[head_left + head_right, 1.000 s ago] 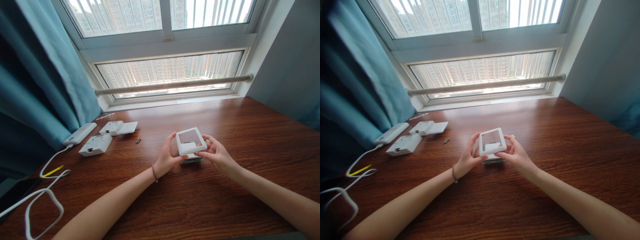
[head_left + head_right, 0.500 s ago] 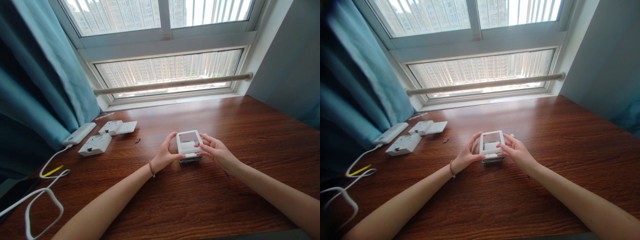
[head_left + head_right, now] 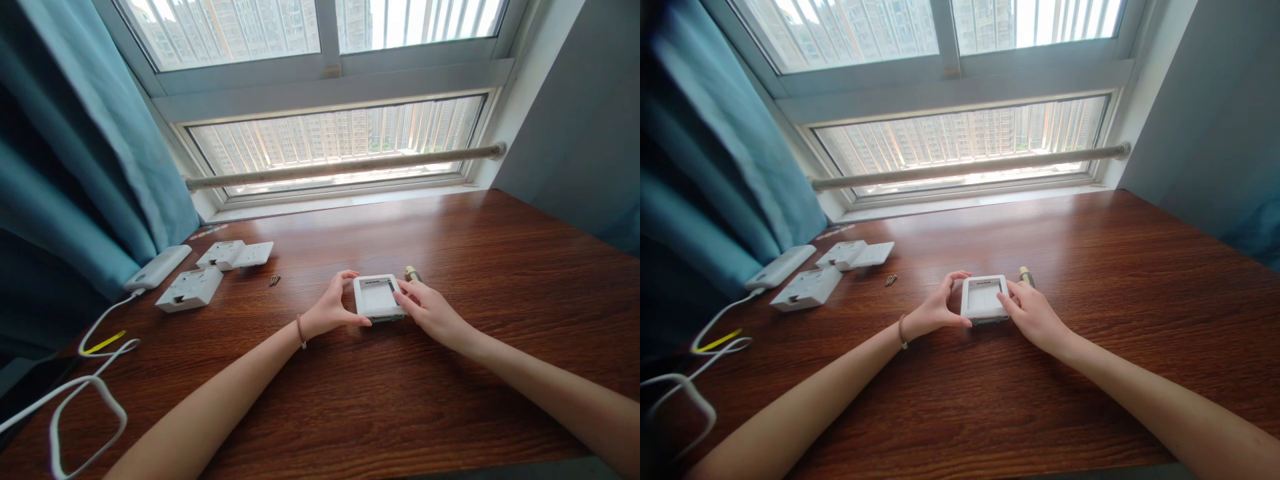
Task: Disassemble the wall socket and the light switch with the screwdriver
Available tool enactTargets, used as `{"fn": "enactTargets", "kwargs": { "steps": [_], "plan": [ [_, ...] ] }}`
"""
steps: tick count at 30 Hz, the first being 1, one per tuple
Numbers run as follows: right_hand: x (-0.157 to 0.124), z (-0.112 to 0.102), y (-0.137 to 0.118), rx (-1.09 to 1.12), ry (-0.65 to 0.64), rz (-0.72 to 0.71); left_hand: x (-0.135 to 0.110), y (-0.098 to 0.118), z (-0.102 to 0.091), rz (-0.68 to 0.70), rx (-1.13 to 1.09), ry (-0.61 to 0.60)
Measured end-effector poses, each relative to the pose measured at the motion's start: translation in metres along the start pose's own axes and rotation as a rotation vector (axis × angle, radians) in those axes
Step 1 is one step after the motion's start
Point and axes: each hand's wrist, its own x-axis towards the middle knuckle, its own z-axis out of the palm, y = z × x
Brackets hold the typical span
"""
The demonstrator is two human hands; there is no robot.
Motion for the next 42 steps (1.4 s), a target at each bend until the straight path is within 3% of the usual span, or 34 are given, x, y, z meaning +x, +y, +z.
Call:
{"fn": "enactTargets", "kwargs": {
  "steps": [7,18,42],
  "plan": [
    [0.000,0.000,0.001,-0.089,-0.015,-0.032,0.001,0.003,-0.002,-0.054,-0.078,-0.093],
    [0.000,0.003,0.000,-0.097,-0.041,-0.006,0.003,0.004,-0.003,-0.044,0.178,-0.081],
    [0.000,0.004,0.002,-0.090,-0.060,-0.007,0.001,0.011,-0.005,-0.099,0.239,-0.130]
  ]
}}
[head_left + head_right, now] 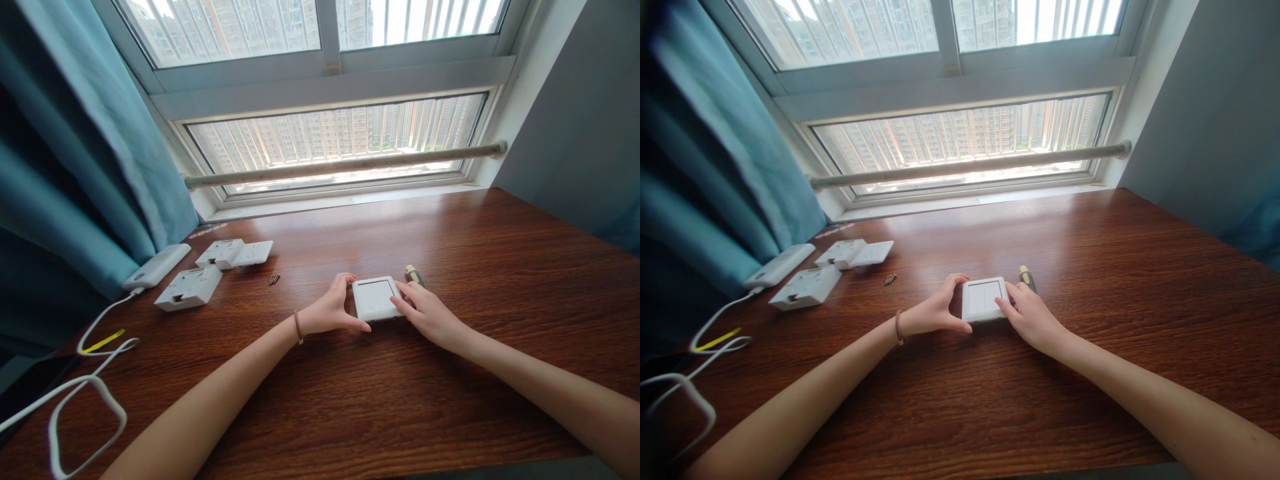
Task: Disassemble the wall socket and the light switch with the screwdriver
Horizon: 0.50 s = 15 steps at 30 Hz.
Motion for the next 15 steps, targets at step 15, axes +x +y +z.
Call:
{"fn": "enactTargets", "kwargs": {
  "steps": [15],
  "plan": [
    [0.0008,0.0015,0.0022,0.005,-0.002,0.014,-0.0009,-0.0020,-0.0027,-0.011,0.059,-0.058]
  ]
}}
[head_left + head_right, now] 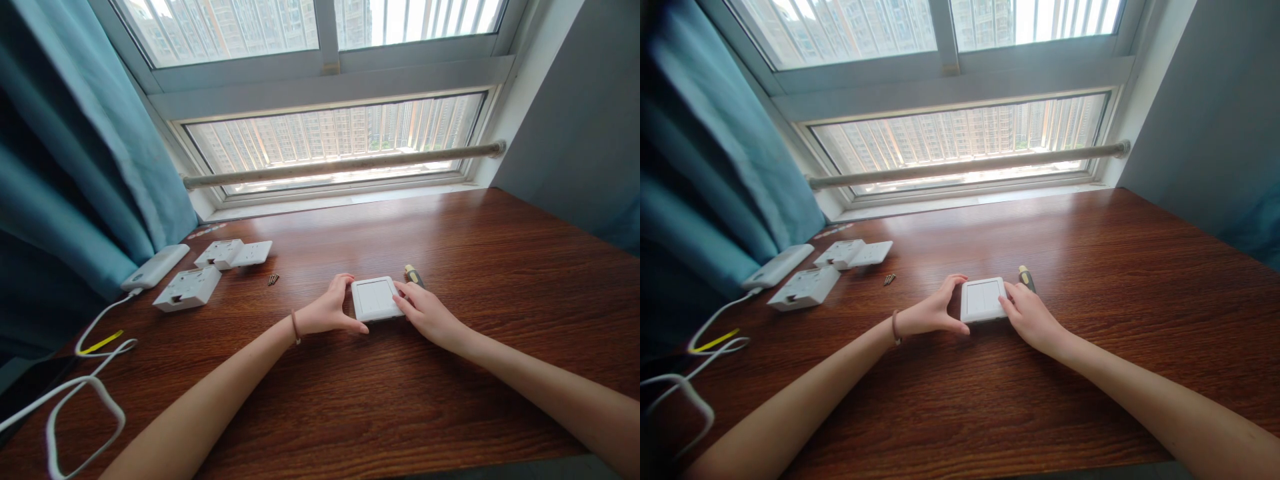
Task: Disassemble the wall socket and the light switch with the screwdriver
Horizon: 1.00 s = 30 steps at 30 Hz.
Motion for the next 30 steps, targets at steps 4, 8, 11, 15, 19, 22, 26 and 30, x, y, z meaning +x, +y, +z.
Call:
{"fn": "enactTargets", "kwargs": {
  "steps": [4,8,11,15,19,22,26,30],
  "plan": [
    [0.001,0.002,0.002,0.003,0.011,0.002,0.000,0.002,0.000,-0.011,-0.002,-0.002],
    [0.001,0.002,0.003,0.019,0.017,-0.002,0.000,0.002,0.001,-0.007,-0.016,0.000],
    [0.001,0.001,0.002,0.062,0.007,-0.010,0.000,0.002,0.001,-0.003,-0.020,0.003],
    [0.000,0.001,0.001,0.205,-0.064,0.094,0.001,0.000,0.001,0.000,-0.014,0.005],
    [0.000,0.005,0.002,0.416,-0.122,0.180,0.001,-0.003,0.000,0.024,0.019,-0.013],
    [0.001,0.008,0.002,0.577,-0.135,0.247,0.002,-0.005,-0.001,0.031,0.036,-0.028],
    [0.001,0.007,-0.001,0.743,-0.160,0.323,0.001,-0.005,-0.003,0.035,0.039,-0.025],
    [0.000,0.005,-0.008,0.829,-0.150,0.364,-0.001,-0.003,-0.002,0.028,-0.010,0.004]
  ]
}}
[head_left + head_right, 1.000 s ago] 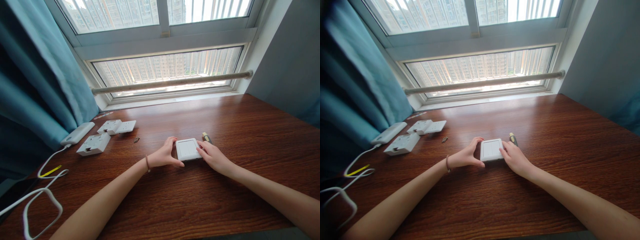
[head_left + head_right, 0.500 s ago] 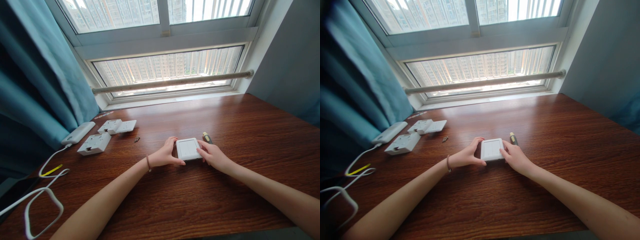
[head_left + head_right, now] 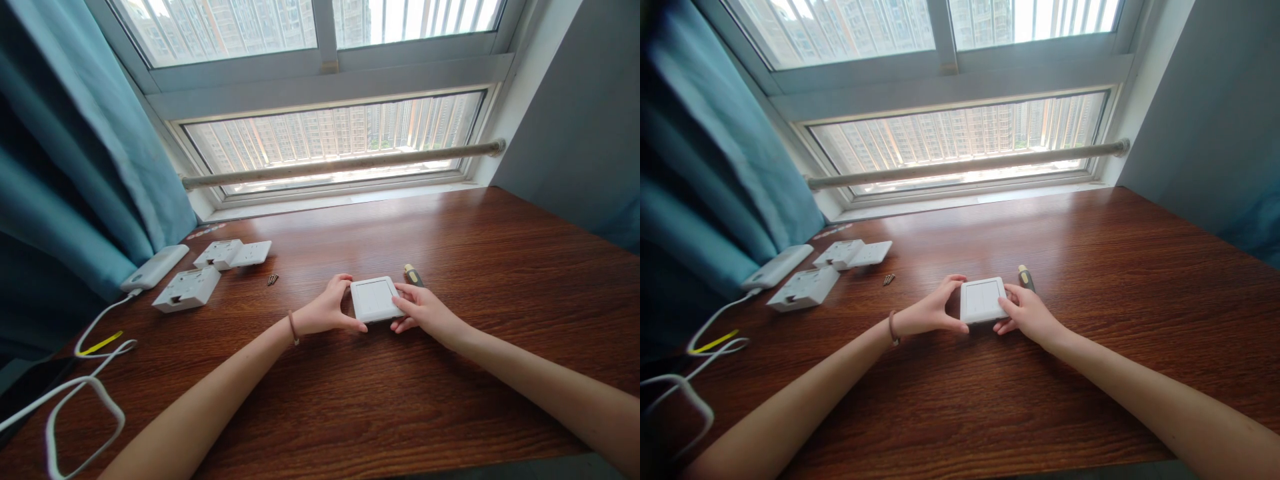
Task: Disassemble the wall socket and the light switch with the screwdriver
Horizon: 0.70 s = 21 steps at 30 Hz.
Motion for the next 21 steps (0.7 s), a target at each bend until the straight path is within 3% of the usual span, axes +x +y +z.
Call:
{"fn": "enactTargets", "kwargs": {
  "steps": [5,11,21],
  "plan": [
    [-0.003,0.002,0.000,0.066,0.040,-0.128,-0.002,0.010,0.000,-0.030,-0.290,0.052],
    [-0.004,0.000,0.002,0.079,0.100,-0.270,-0.005,0.025,0.006,-0.057,-0.853,-0.024],
    [-0.005,0.000,-0.002,0.087,0.099,-0.268,-0.004,0.022,0.010,-0.035,-0.995,0.081]
  ]
}}
